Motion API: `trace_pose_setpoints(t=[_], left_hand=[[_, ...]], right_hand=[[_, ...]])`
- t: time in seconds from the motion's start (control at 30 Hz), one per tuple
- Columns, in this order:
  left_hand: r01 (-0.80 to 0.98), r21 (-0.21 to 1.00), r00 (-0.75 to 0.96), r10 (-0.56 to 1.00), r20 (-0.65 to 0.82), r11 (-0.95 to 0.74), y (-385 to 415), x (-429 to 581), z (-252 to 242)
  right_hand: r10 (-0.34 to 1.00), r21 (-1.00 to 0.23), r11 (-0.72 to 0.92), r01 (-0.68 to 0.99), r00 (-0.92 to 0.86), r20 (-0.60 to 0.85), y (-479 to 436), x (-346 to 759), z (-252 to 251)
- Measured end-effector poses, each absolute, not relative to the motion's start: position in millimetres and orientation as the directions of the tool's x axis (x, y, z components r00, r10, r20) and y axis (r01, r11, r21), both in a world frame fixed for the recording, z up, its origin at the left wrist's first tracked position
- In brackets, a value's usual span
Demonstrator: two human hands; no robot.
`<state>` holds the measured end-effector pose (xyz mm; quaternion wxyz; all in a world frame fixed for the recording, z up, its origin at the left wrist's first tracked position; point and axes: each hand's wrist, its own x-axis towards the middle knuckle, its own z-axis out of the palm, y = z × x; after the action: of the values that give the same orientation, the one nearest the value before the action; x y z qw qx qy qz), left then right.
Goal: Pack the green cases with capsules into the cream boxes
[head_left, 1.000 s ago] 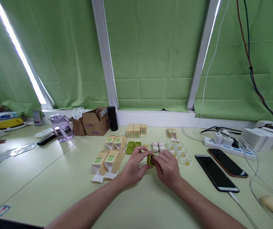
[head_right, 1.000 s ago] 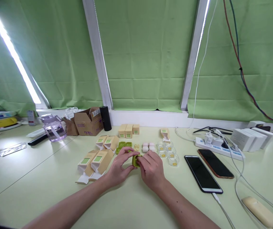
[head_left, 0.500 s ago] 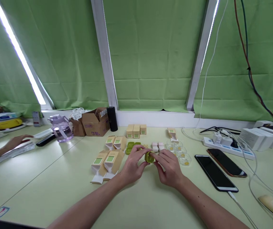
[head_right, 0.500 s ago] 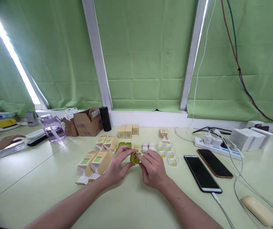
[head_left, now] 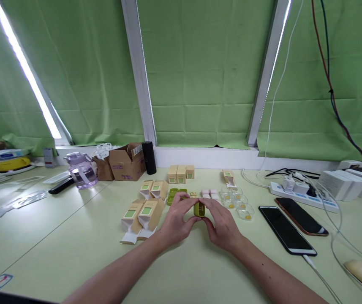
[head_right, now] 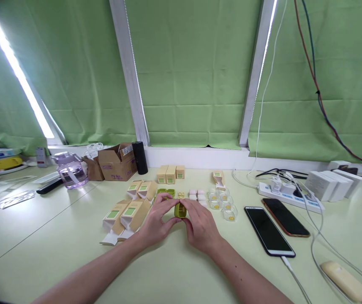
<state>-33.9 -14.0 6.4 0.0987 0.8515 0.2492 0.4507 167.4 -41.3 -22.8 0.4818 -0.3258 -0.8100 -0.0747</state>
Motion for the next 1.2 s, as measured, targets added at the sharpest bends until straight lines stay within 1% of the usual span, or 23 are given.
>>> trace_pose_setpoints(t=[0.13,0.3,0.4,0.53,0.83,1.03,1.2], left_hand=[[0.325,0.482,0.401,0.58,0.709,-0.813,-13,-34,3],[0.333,0.654,0.31,0.734,0.605,-0.679,-9,-31,0],[0.343,0.725,0.257,0.802,0.539,-0.597,-5,-29,-4],[0.337,0.78,0.244,0.849,0.468,-0.527,0,-26,-8],[0.274,0.862,0.234,0.899,0.37,-0.427,-3,-22,-3],[0.225,0.909,0.25,0.923,0.294,-0.351,-2,-21,-2],[0.19,0.929,0.253,0.93,0.267,-0.318,-3,-22,1]], right_hand=[[0.486,-0.268,0.762,0.59,-0.246,0.839,-38,168,-29],[0.529,-0.383,0.733,0.563,-0.118,0.84,-36,168,-31],[0.542,-0.419,0.731,0.538,-0.085,0.836,-37,167,-30],[0.528,-0.414,0.743,0.526,-0.079,0.846,-36,165,-31],[0.498,-0.337,0.754,0.563,-0.157,0.853,-36,164,-36],[0.49,-0.326,0.755,0.57,-0.159,0.857,-36,164,-36],[0.505,-0.34,0.753,0.564,-0.163,0.848,-35,164,-37]])
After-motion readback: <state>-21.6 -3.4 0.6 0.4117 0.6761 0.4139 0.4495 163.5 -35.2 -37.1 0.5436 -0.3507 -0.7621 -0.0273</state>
